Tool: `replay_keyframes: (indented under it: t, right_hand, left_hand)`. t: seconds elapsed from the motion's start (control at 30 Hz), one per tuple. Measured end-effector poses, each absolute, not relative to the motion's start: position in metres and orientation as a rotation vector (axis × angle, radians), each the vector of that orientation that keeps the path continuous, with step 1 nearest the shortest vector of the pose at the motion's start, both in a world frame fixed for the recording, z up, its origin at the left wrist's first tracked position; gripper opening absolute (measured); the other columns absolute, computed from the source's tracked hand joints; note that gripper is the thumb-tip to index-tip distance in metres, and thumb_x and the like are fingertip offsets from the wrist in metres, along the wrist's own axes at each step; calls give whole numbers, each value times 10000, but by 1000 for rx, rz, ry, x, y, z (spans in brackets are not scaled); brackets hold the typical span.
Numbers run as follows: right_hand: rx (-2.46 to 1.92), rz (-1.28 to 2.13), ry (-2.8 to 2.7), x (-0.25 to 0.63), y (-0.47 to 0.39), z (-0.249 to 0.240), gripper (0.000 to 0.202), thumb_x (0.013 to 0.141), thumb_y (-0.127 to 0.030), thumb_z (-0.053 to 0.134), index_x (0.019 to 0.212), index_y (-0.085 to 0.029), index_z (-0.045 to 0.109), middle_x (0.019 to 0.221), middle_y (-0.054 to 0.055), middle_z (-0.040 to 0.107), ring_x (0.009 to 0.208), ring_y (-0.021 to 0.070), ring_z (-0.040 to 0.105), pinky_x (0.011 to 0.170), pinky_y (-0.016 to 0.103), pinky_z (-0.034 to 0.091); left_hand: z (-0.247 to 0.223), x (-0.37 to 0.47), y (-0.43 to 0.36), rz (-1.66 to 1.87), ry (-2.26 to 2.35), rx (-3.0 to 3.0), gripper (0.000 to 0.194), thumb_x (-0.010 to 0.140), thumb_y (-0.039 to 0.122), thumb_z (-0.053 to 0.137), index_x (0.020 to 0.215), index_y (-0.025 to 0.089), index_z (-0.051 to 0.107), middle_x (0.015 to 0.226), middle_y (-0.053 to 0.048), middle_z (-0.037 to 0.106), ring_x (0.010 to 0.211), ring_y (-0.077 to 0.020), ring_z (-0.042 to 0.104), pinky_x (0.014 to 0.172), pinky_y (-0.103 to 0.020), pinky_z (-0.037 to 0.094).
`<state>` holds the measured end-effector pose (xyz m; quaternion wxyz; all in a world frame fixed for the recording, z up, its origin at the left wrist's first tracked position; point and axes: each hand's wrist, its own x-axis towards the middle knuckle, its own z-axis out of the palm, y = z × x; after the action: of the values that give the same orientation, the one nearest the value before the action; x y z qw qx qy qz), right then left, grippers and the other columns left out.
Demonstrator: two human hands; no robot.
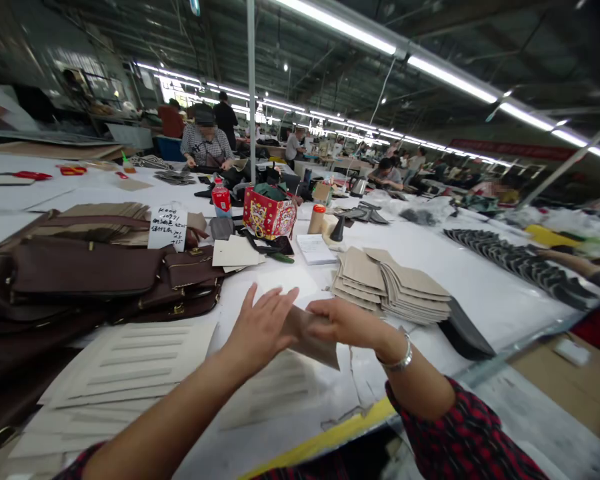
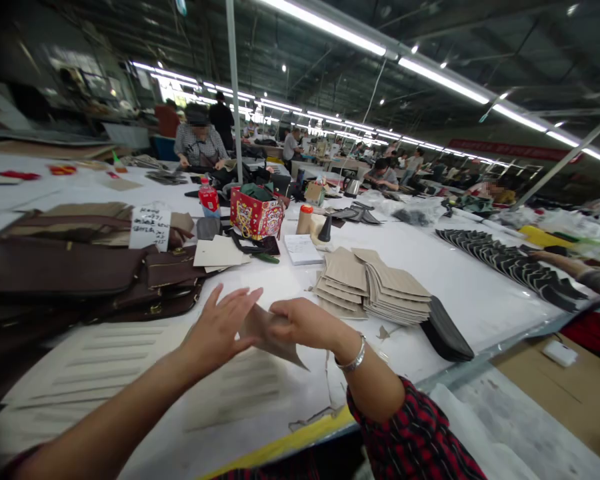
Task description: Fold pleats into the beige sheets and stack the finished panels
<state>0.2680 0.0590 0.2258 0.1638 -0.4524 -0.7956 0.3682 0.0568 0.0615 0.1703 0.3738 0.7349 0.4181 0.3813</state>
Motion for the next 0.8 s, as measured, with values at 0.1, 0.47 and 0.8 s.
replay_keyframes:
  t: [0.1, 0.47, 0.8]
  right_hand:
    - [-998, 1280, -1834, 283, 62, 233, 486, 726, -517, 541, 1108, -217, 515, 954, 40, 579, 832, 153, 530, 711, 251, 404]
    - [-1028, 1997, -1160, 274, -12, 90, 691, 673, -681, 492, 1150, -181, 484, 1044, 116, 605, 886, 243, 610, 717, 402, 493]
    - [-1571, 1246, -1842, 290, -6, 90, 346, 809, -456, 453, 763, -154, 616, 724, 32, 634, 682, 146, 575, 606, 243, 451]
  left_hand:
    - [200, 57, 80, 613, 959, 1635, 207, 559, 302, 727, 704, 169, 662, 708, -34, 673, 845, -292, 608, 830, -420, 438]
    - [87, 51, 35, 1038, 1141, 824, 511, 592, 371, 727, 1006, 108, 583, 910, -98, 677, 768, -210, 636, 678, -301, 510]
    - [78, -2, 4, 754, 1638, 1607, 353, 648, 450, 633, 855, 166, 665, 863, -50, 687, 868, -265, 611, 787, -337, 470]
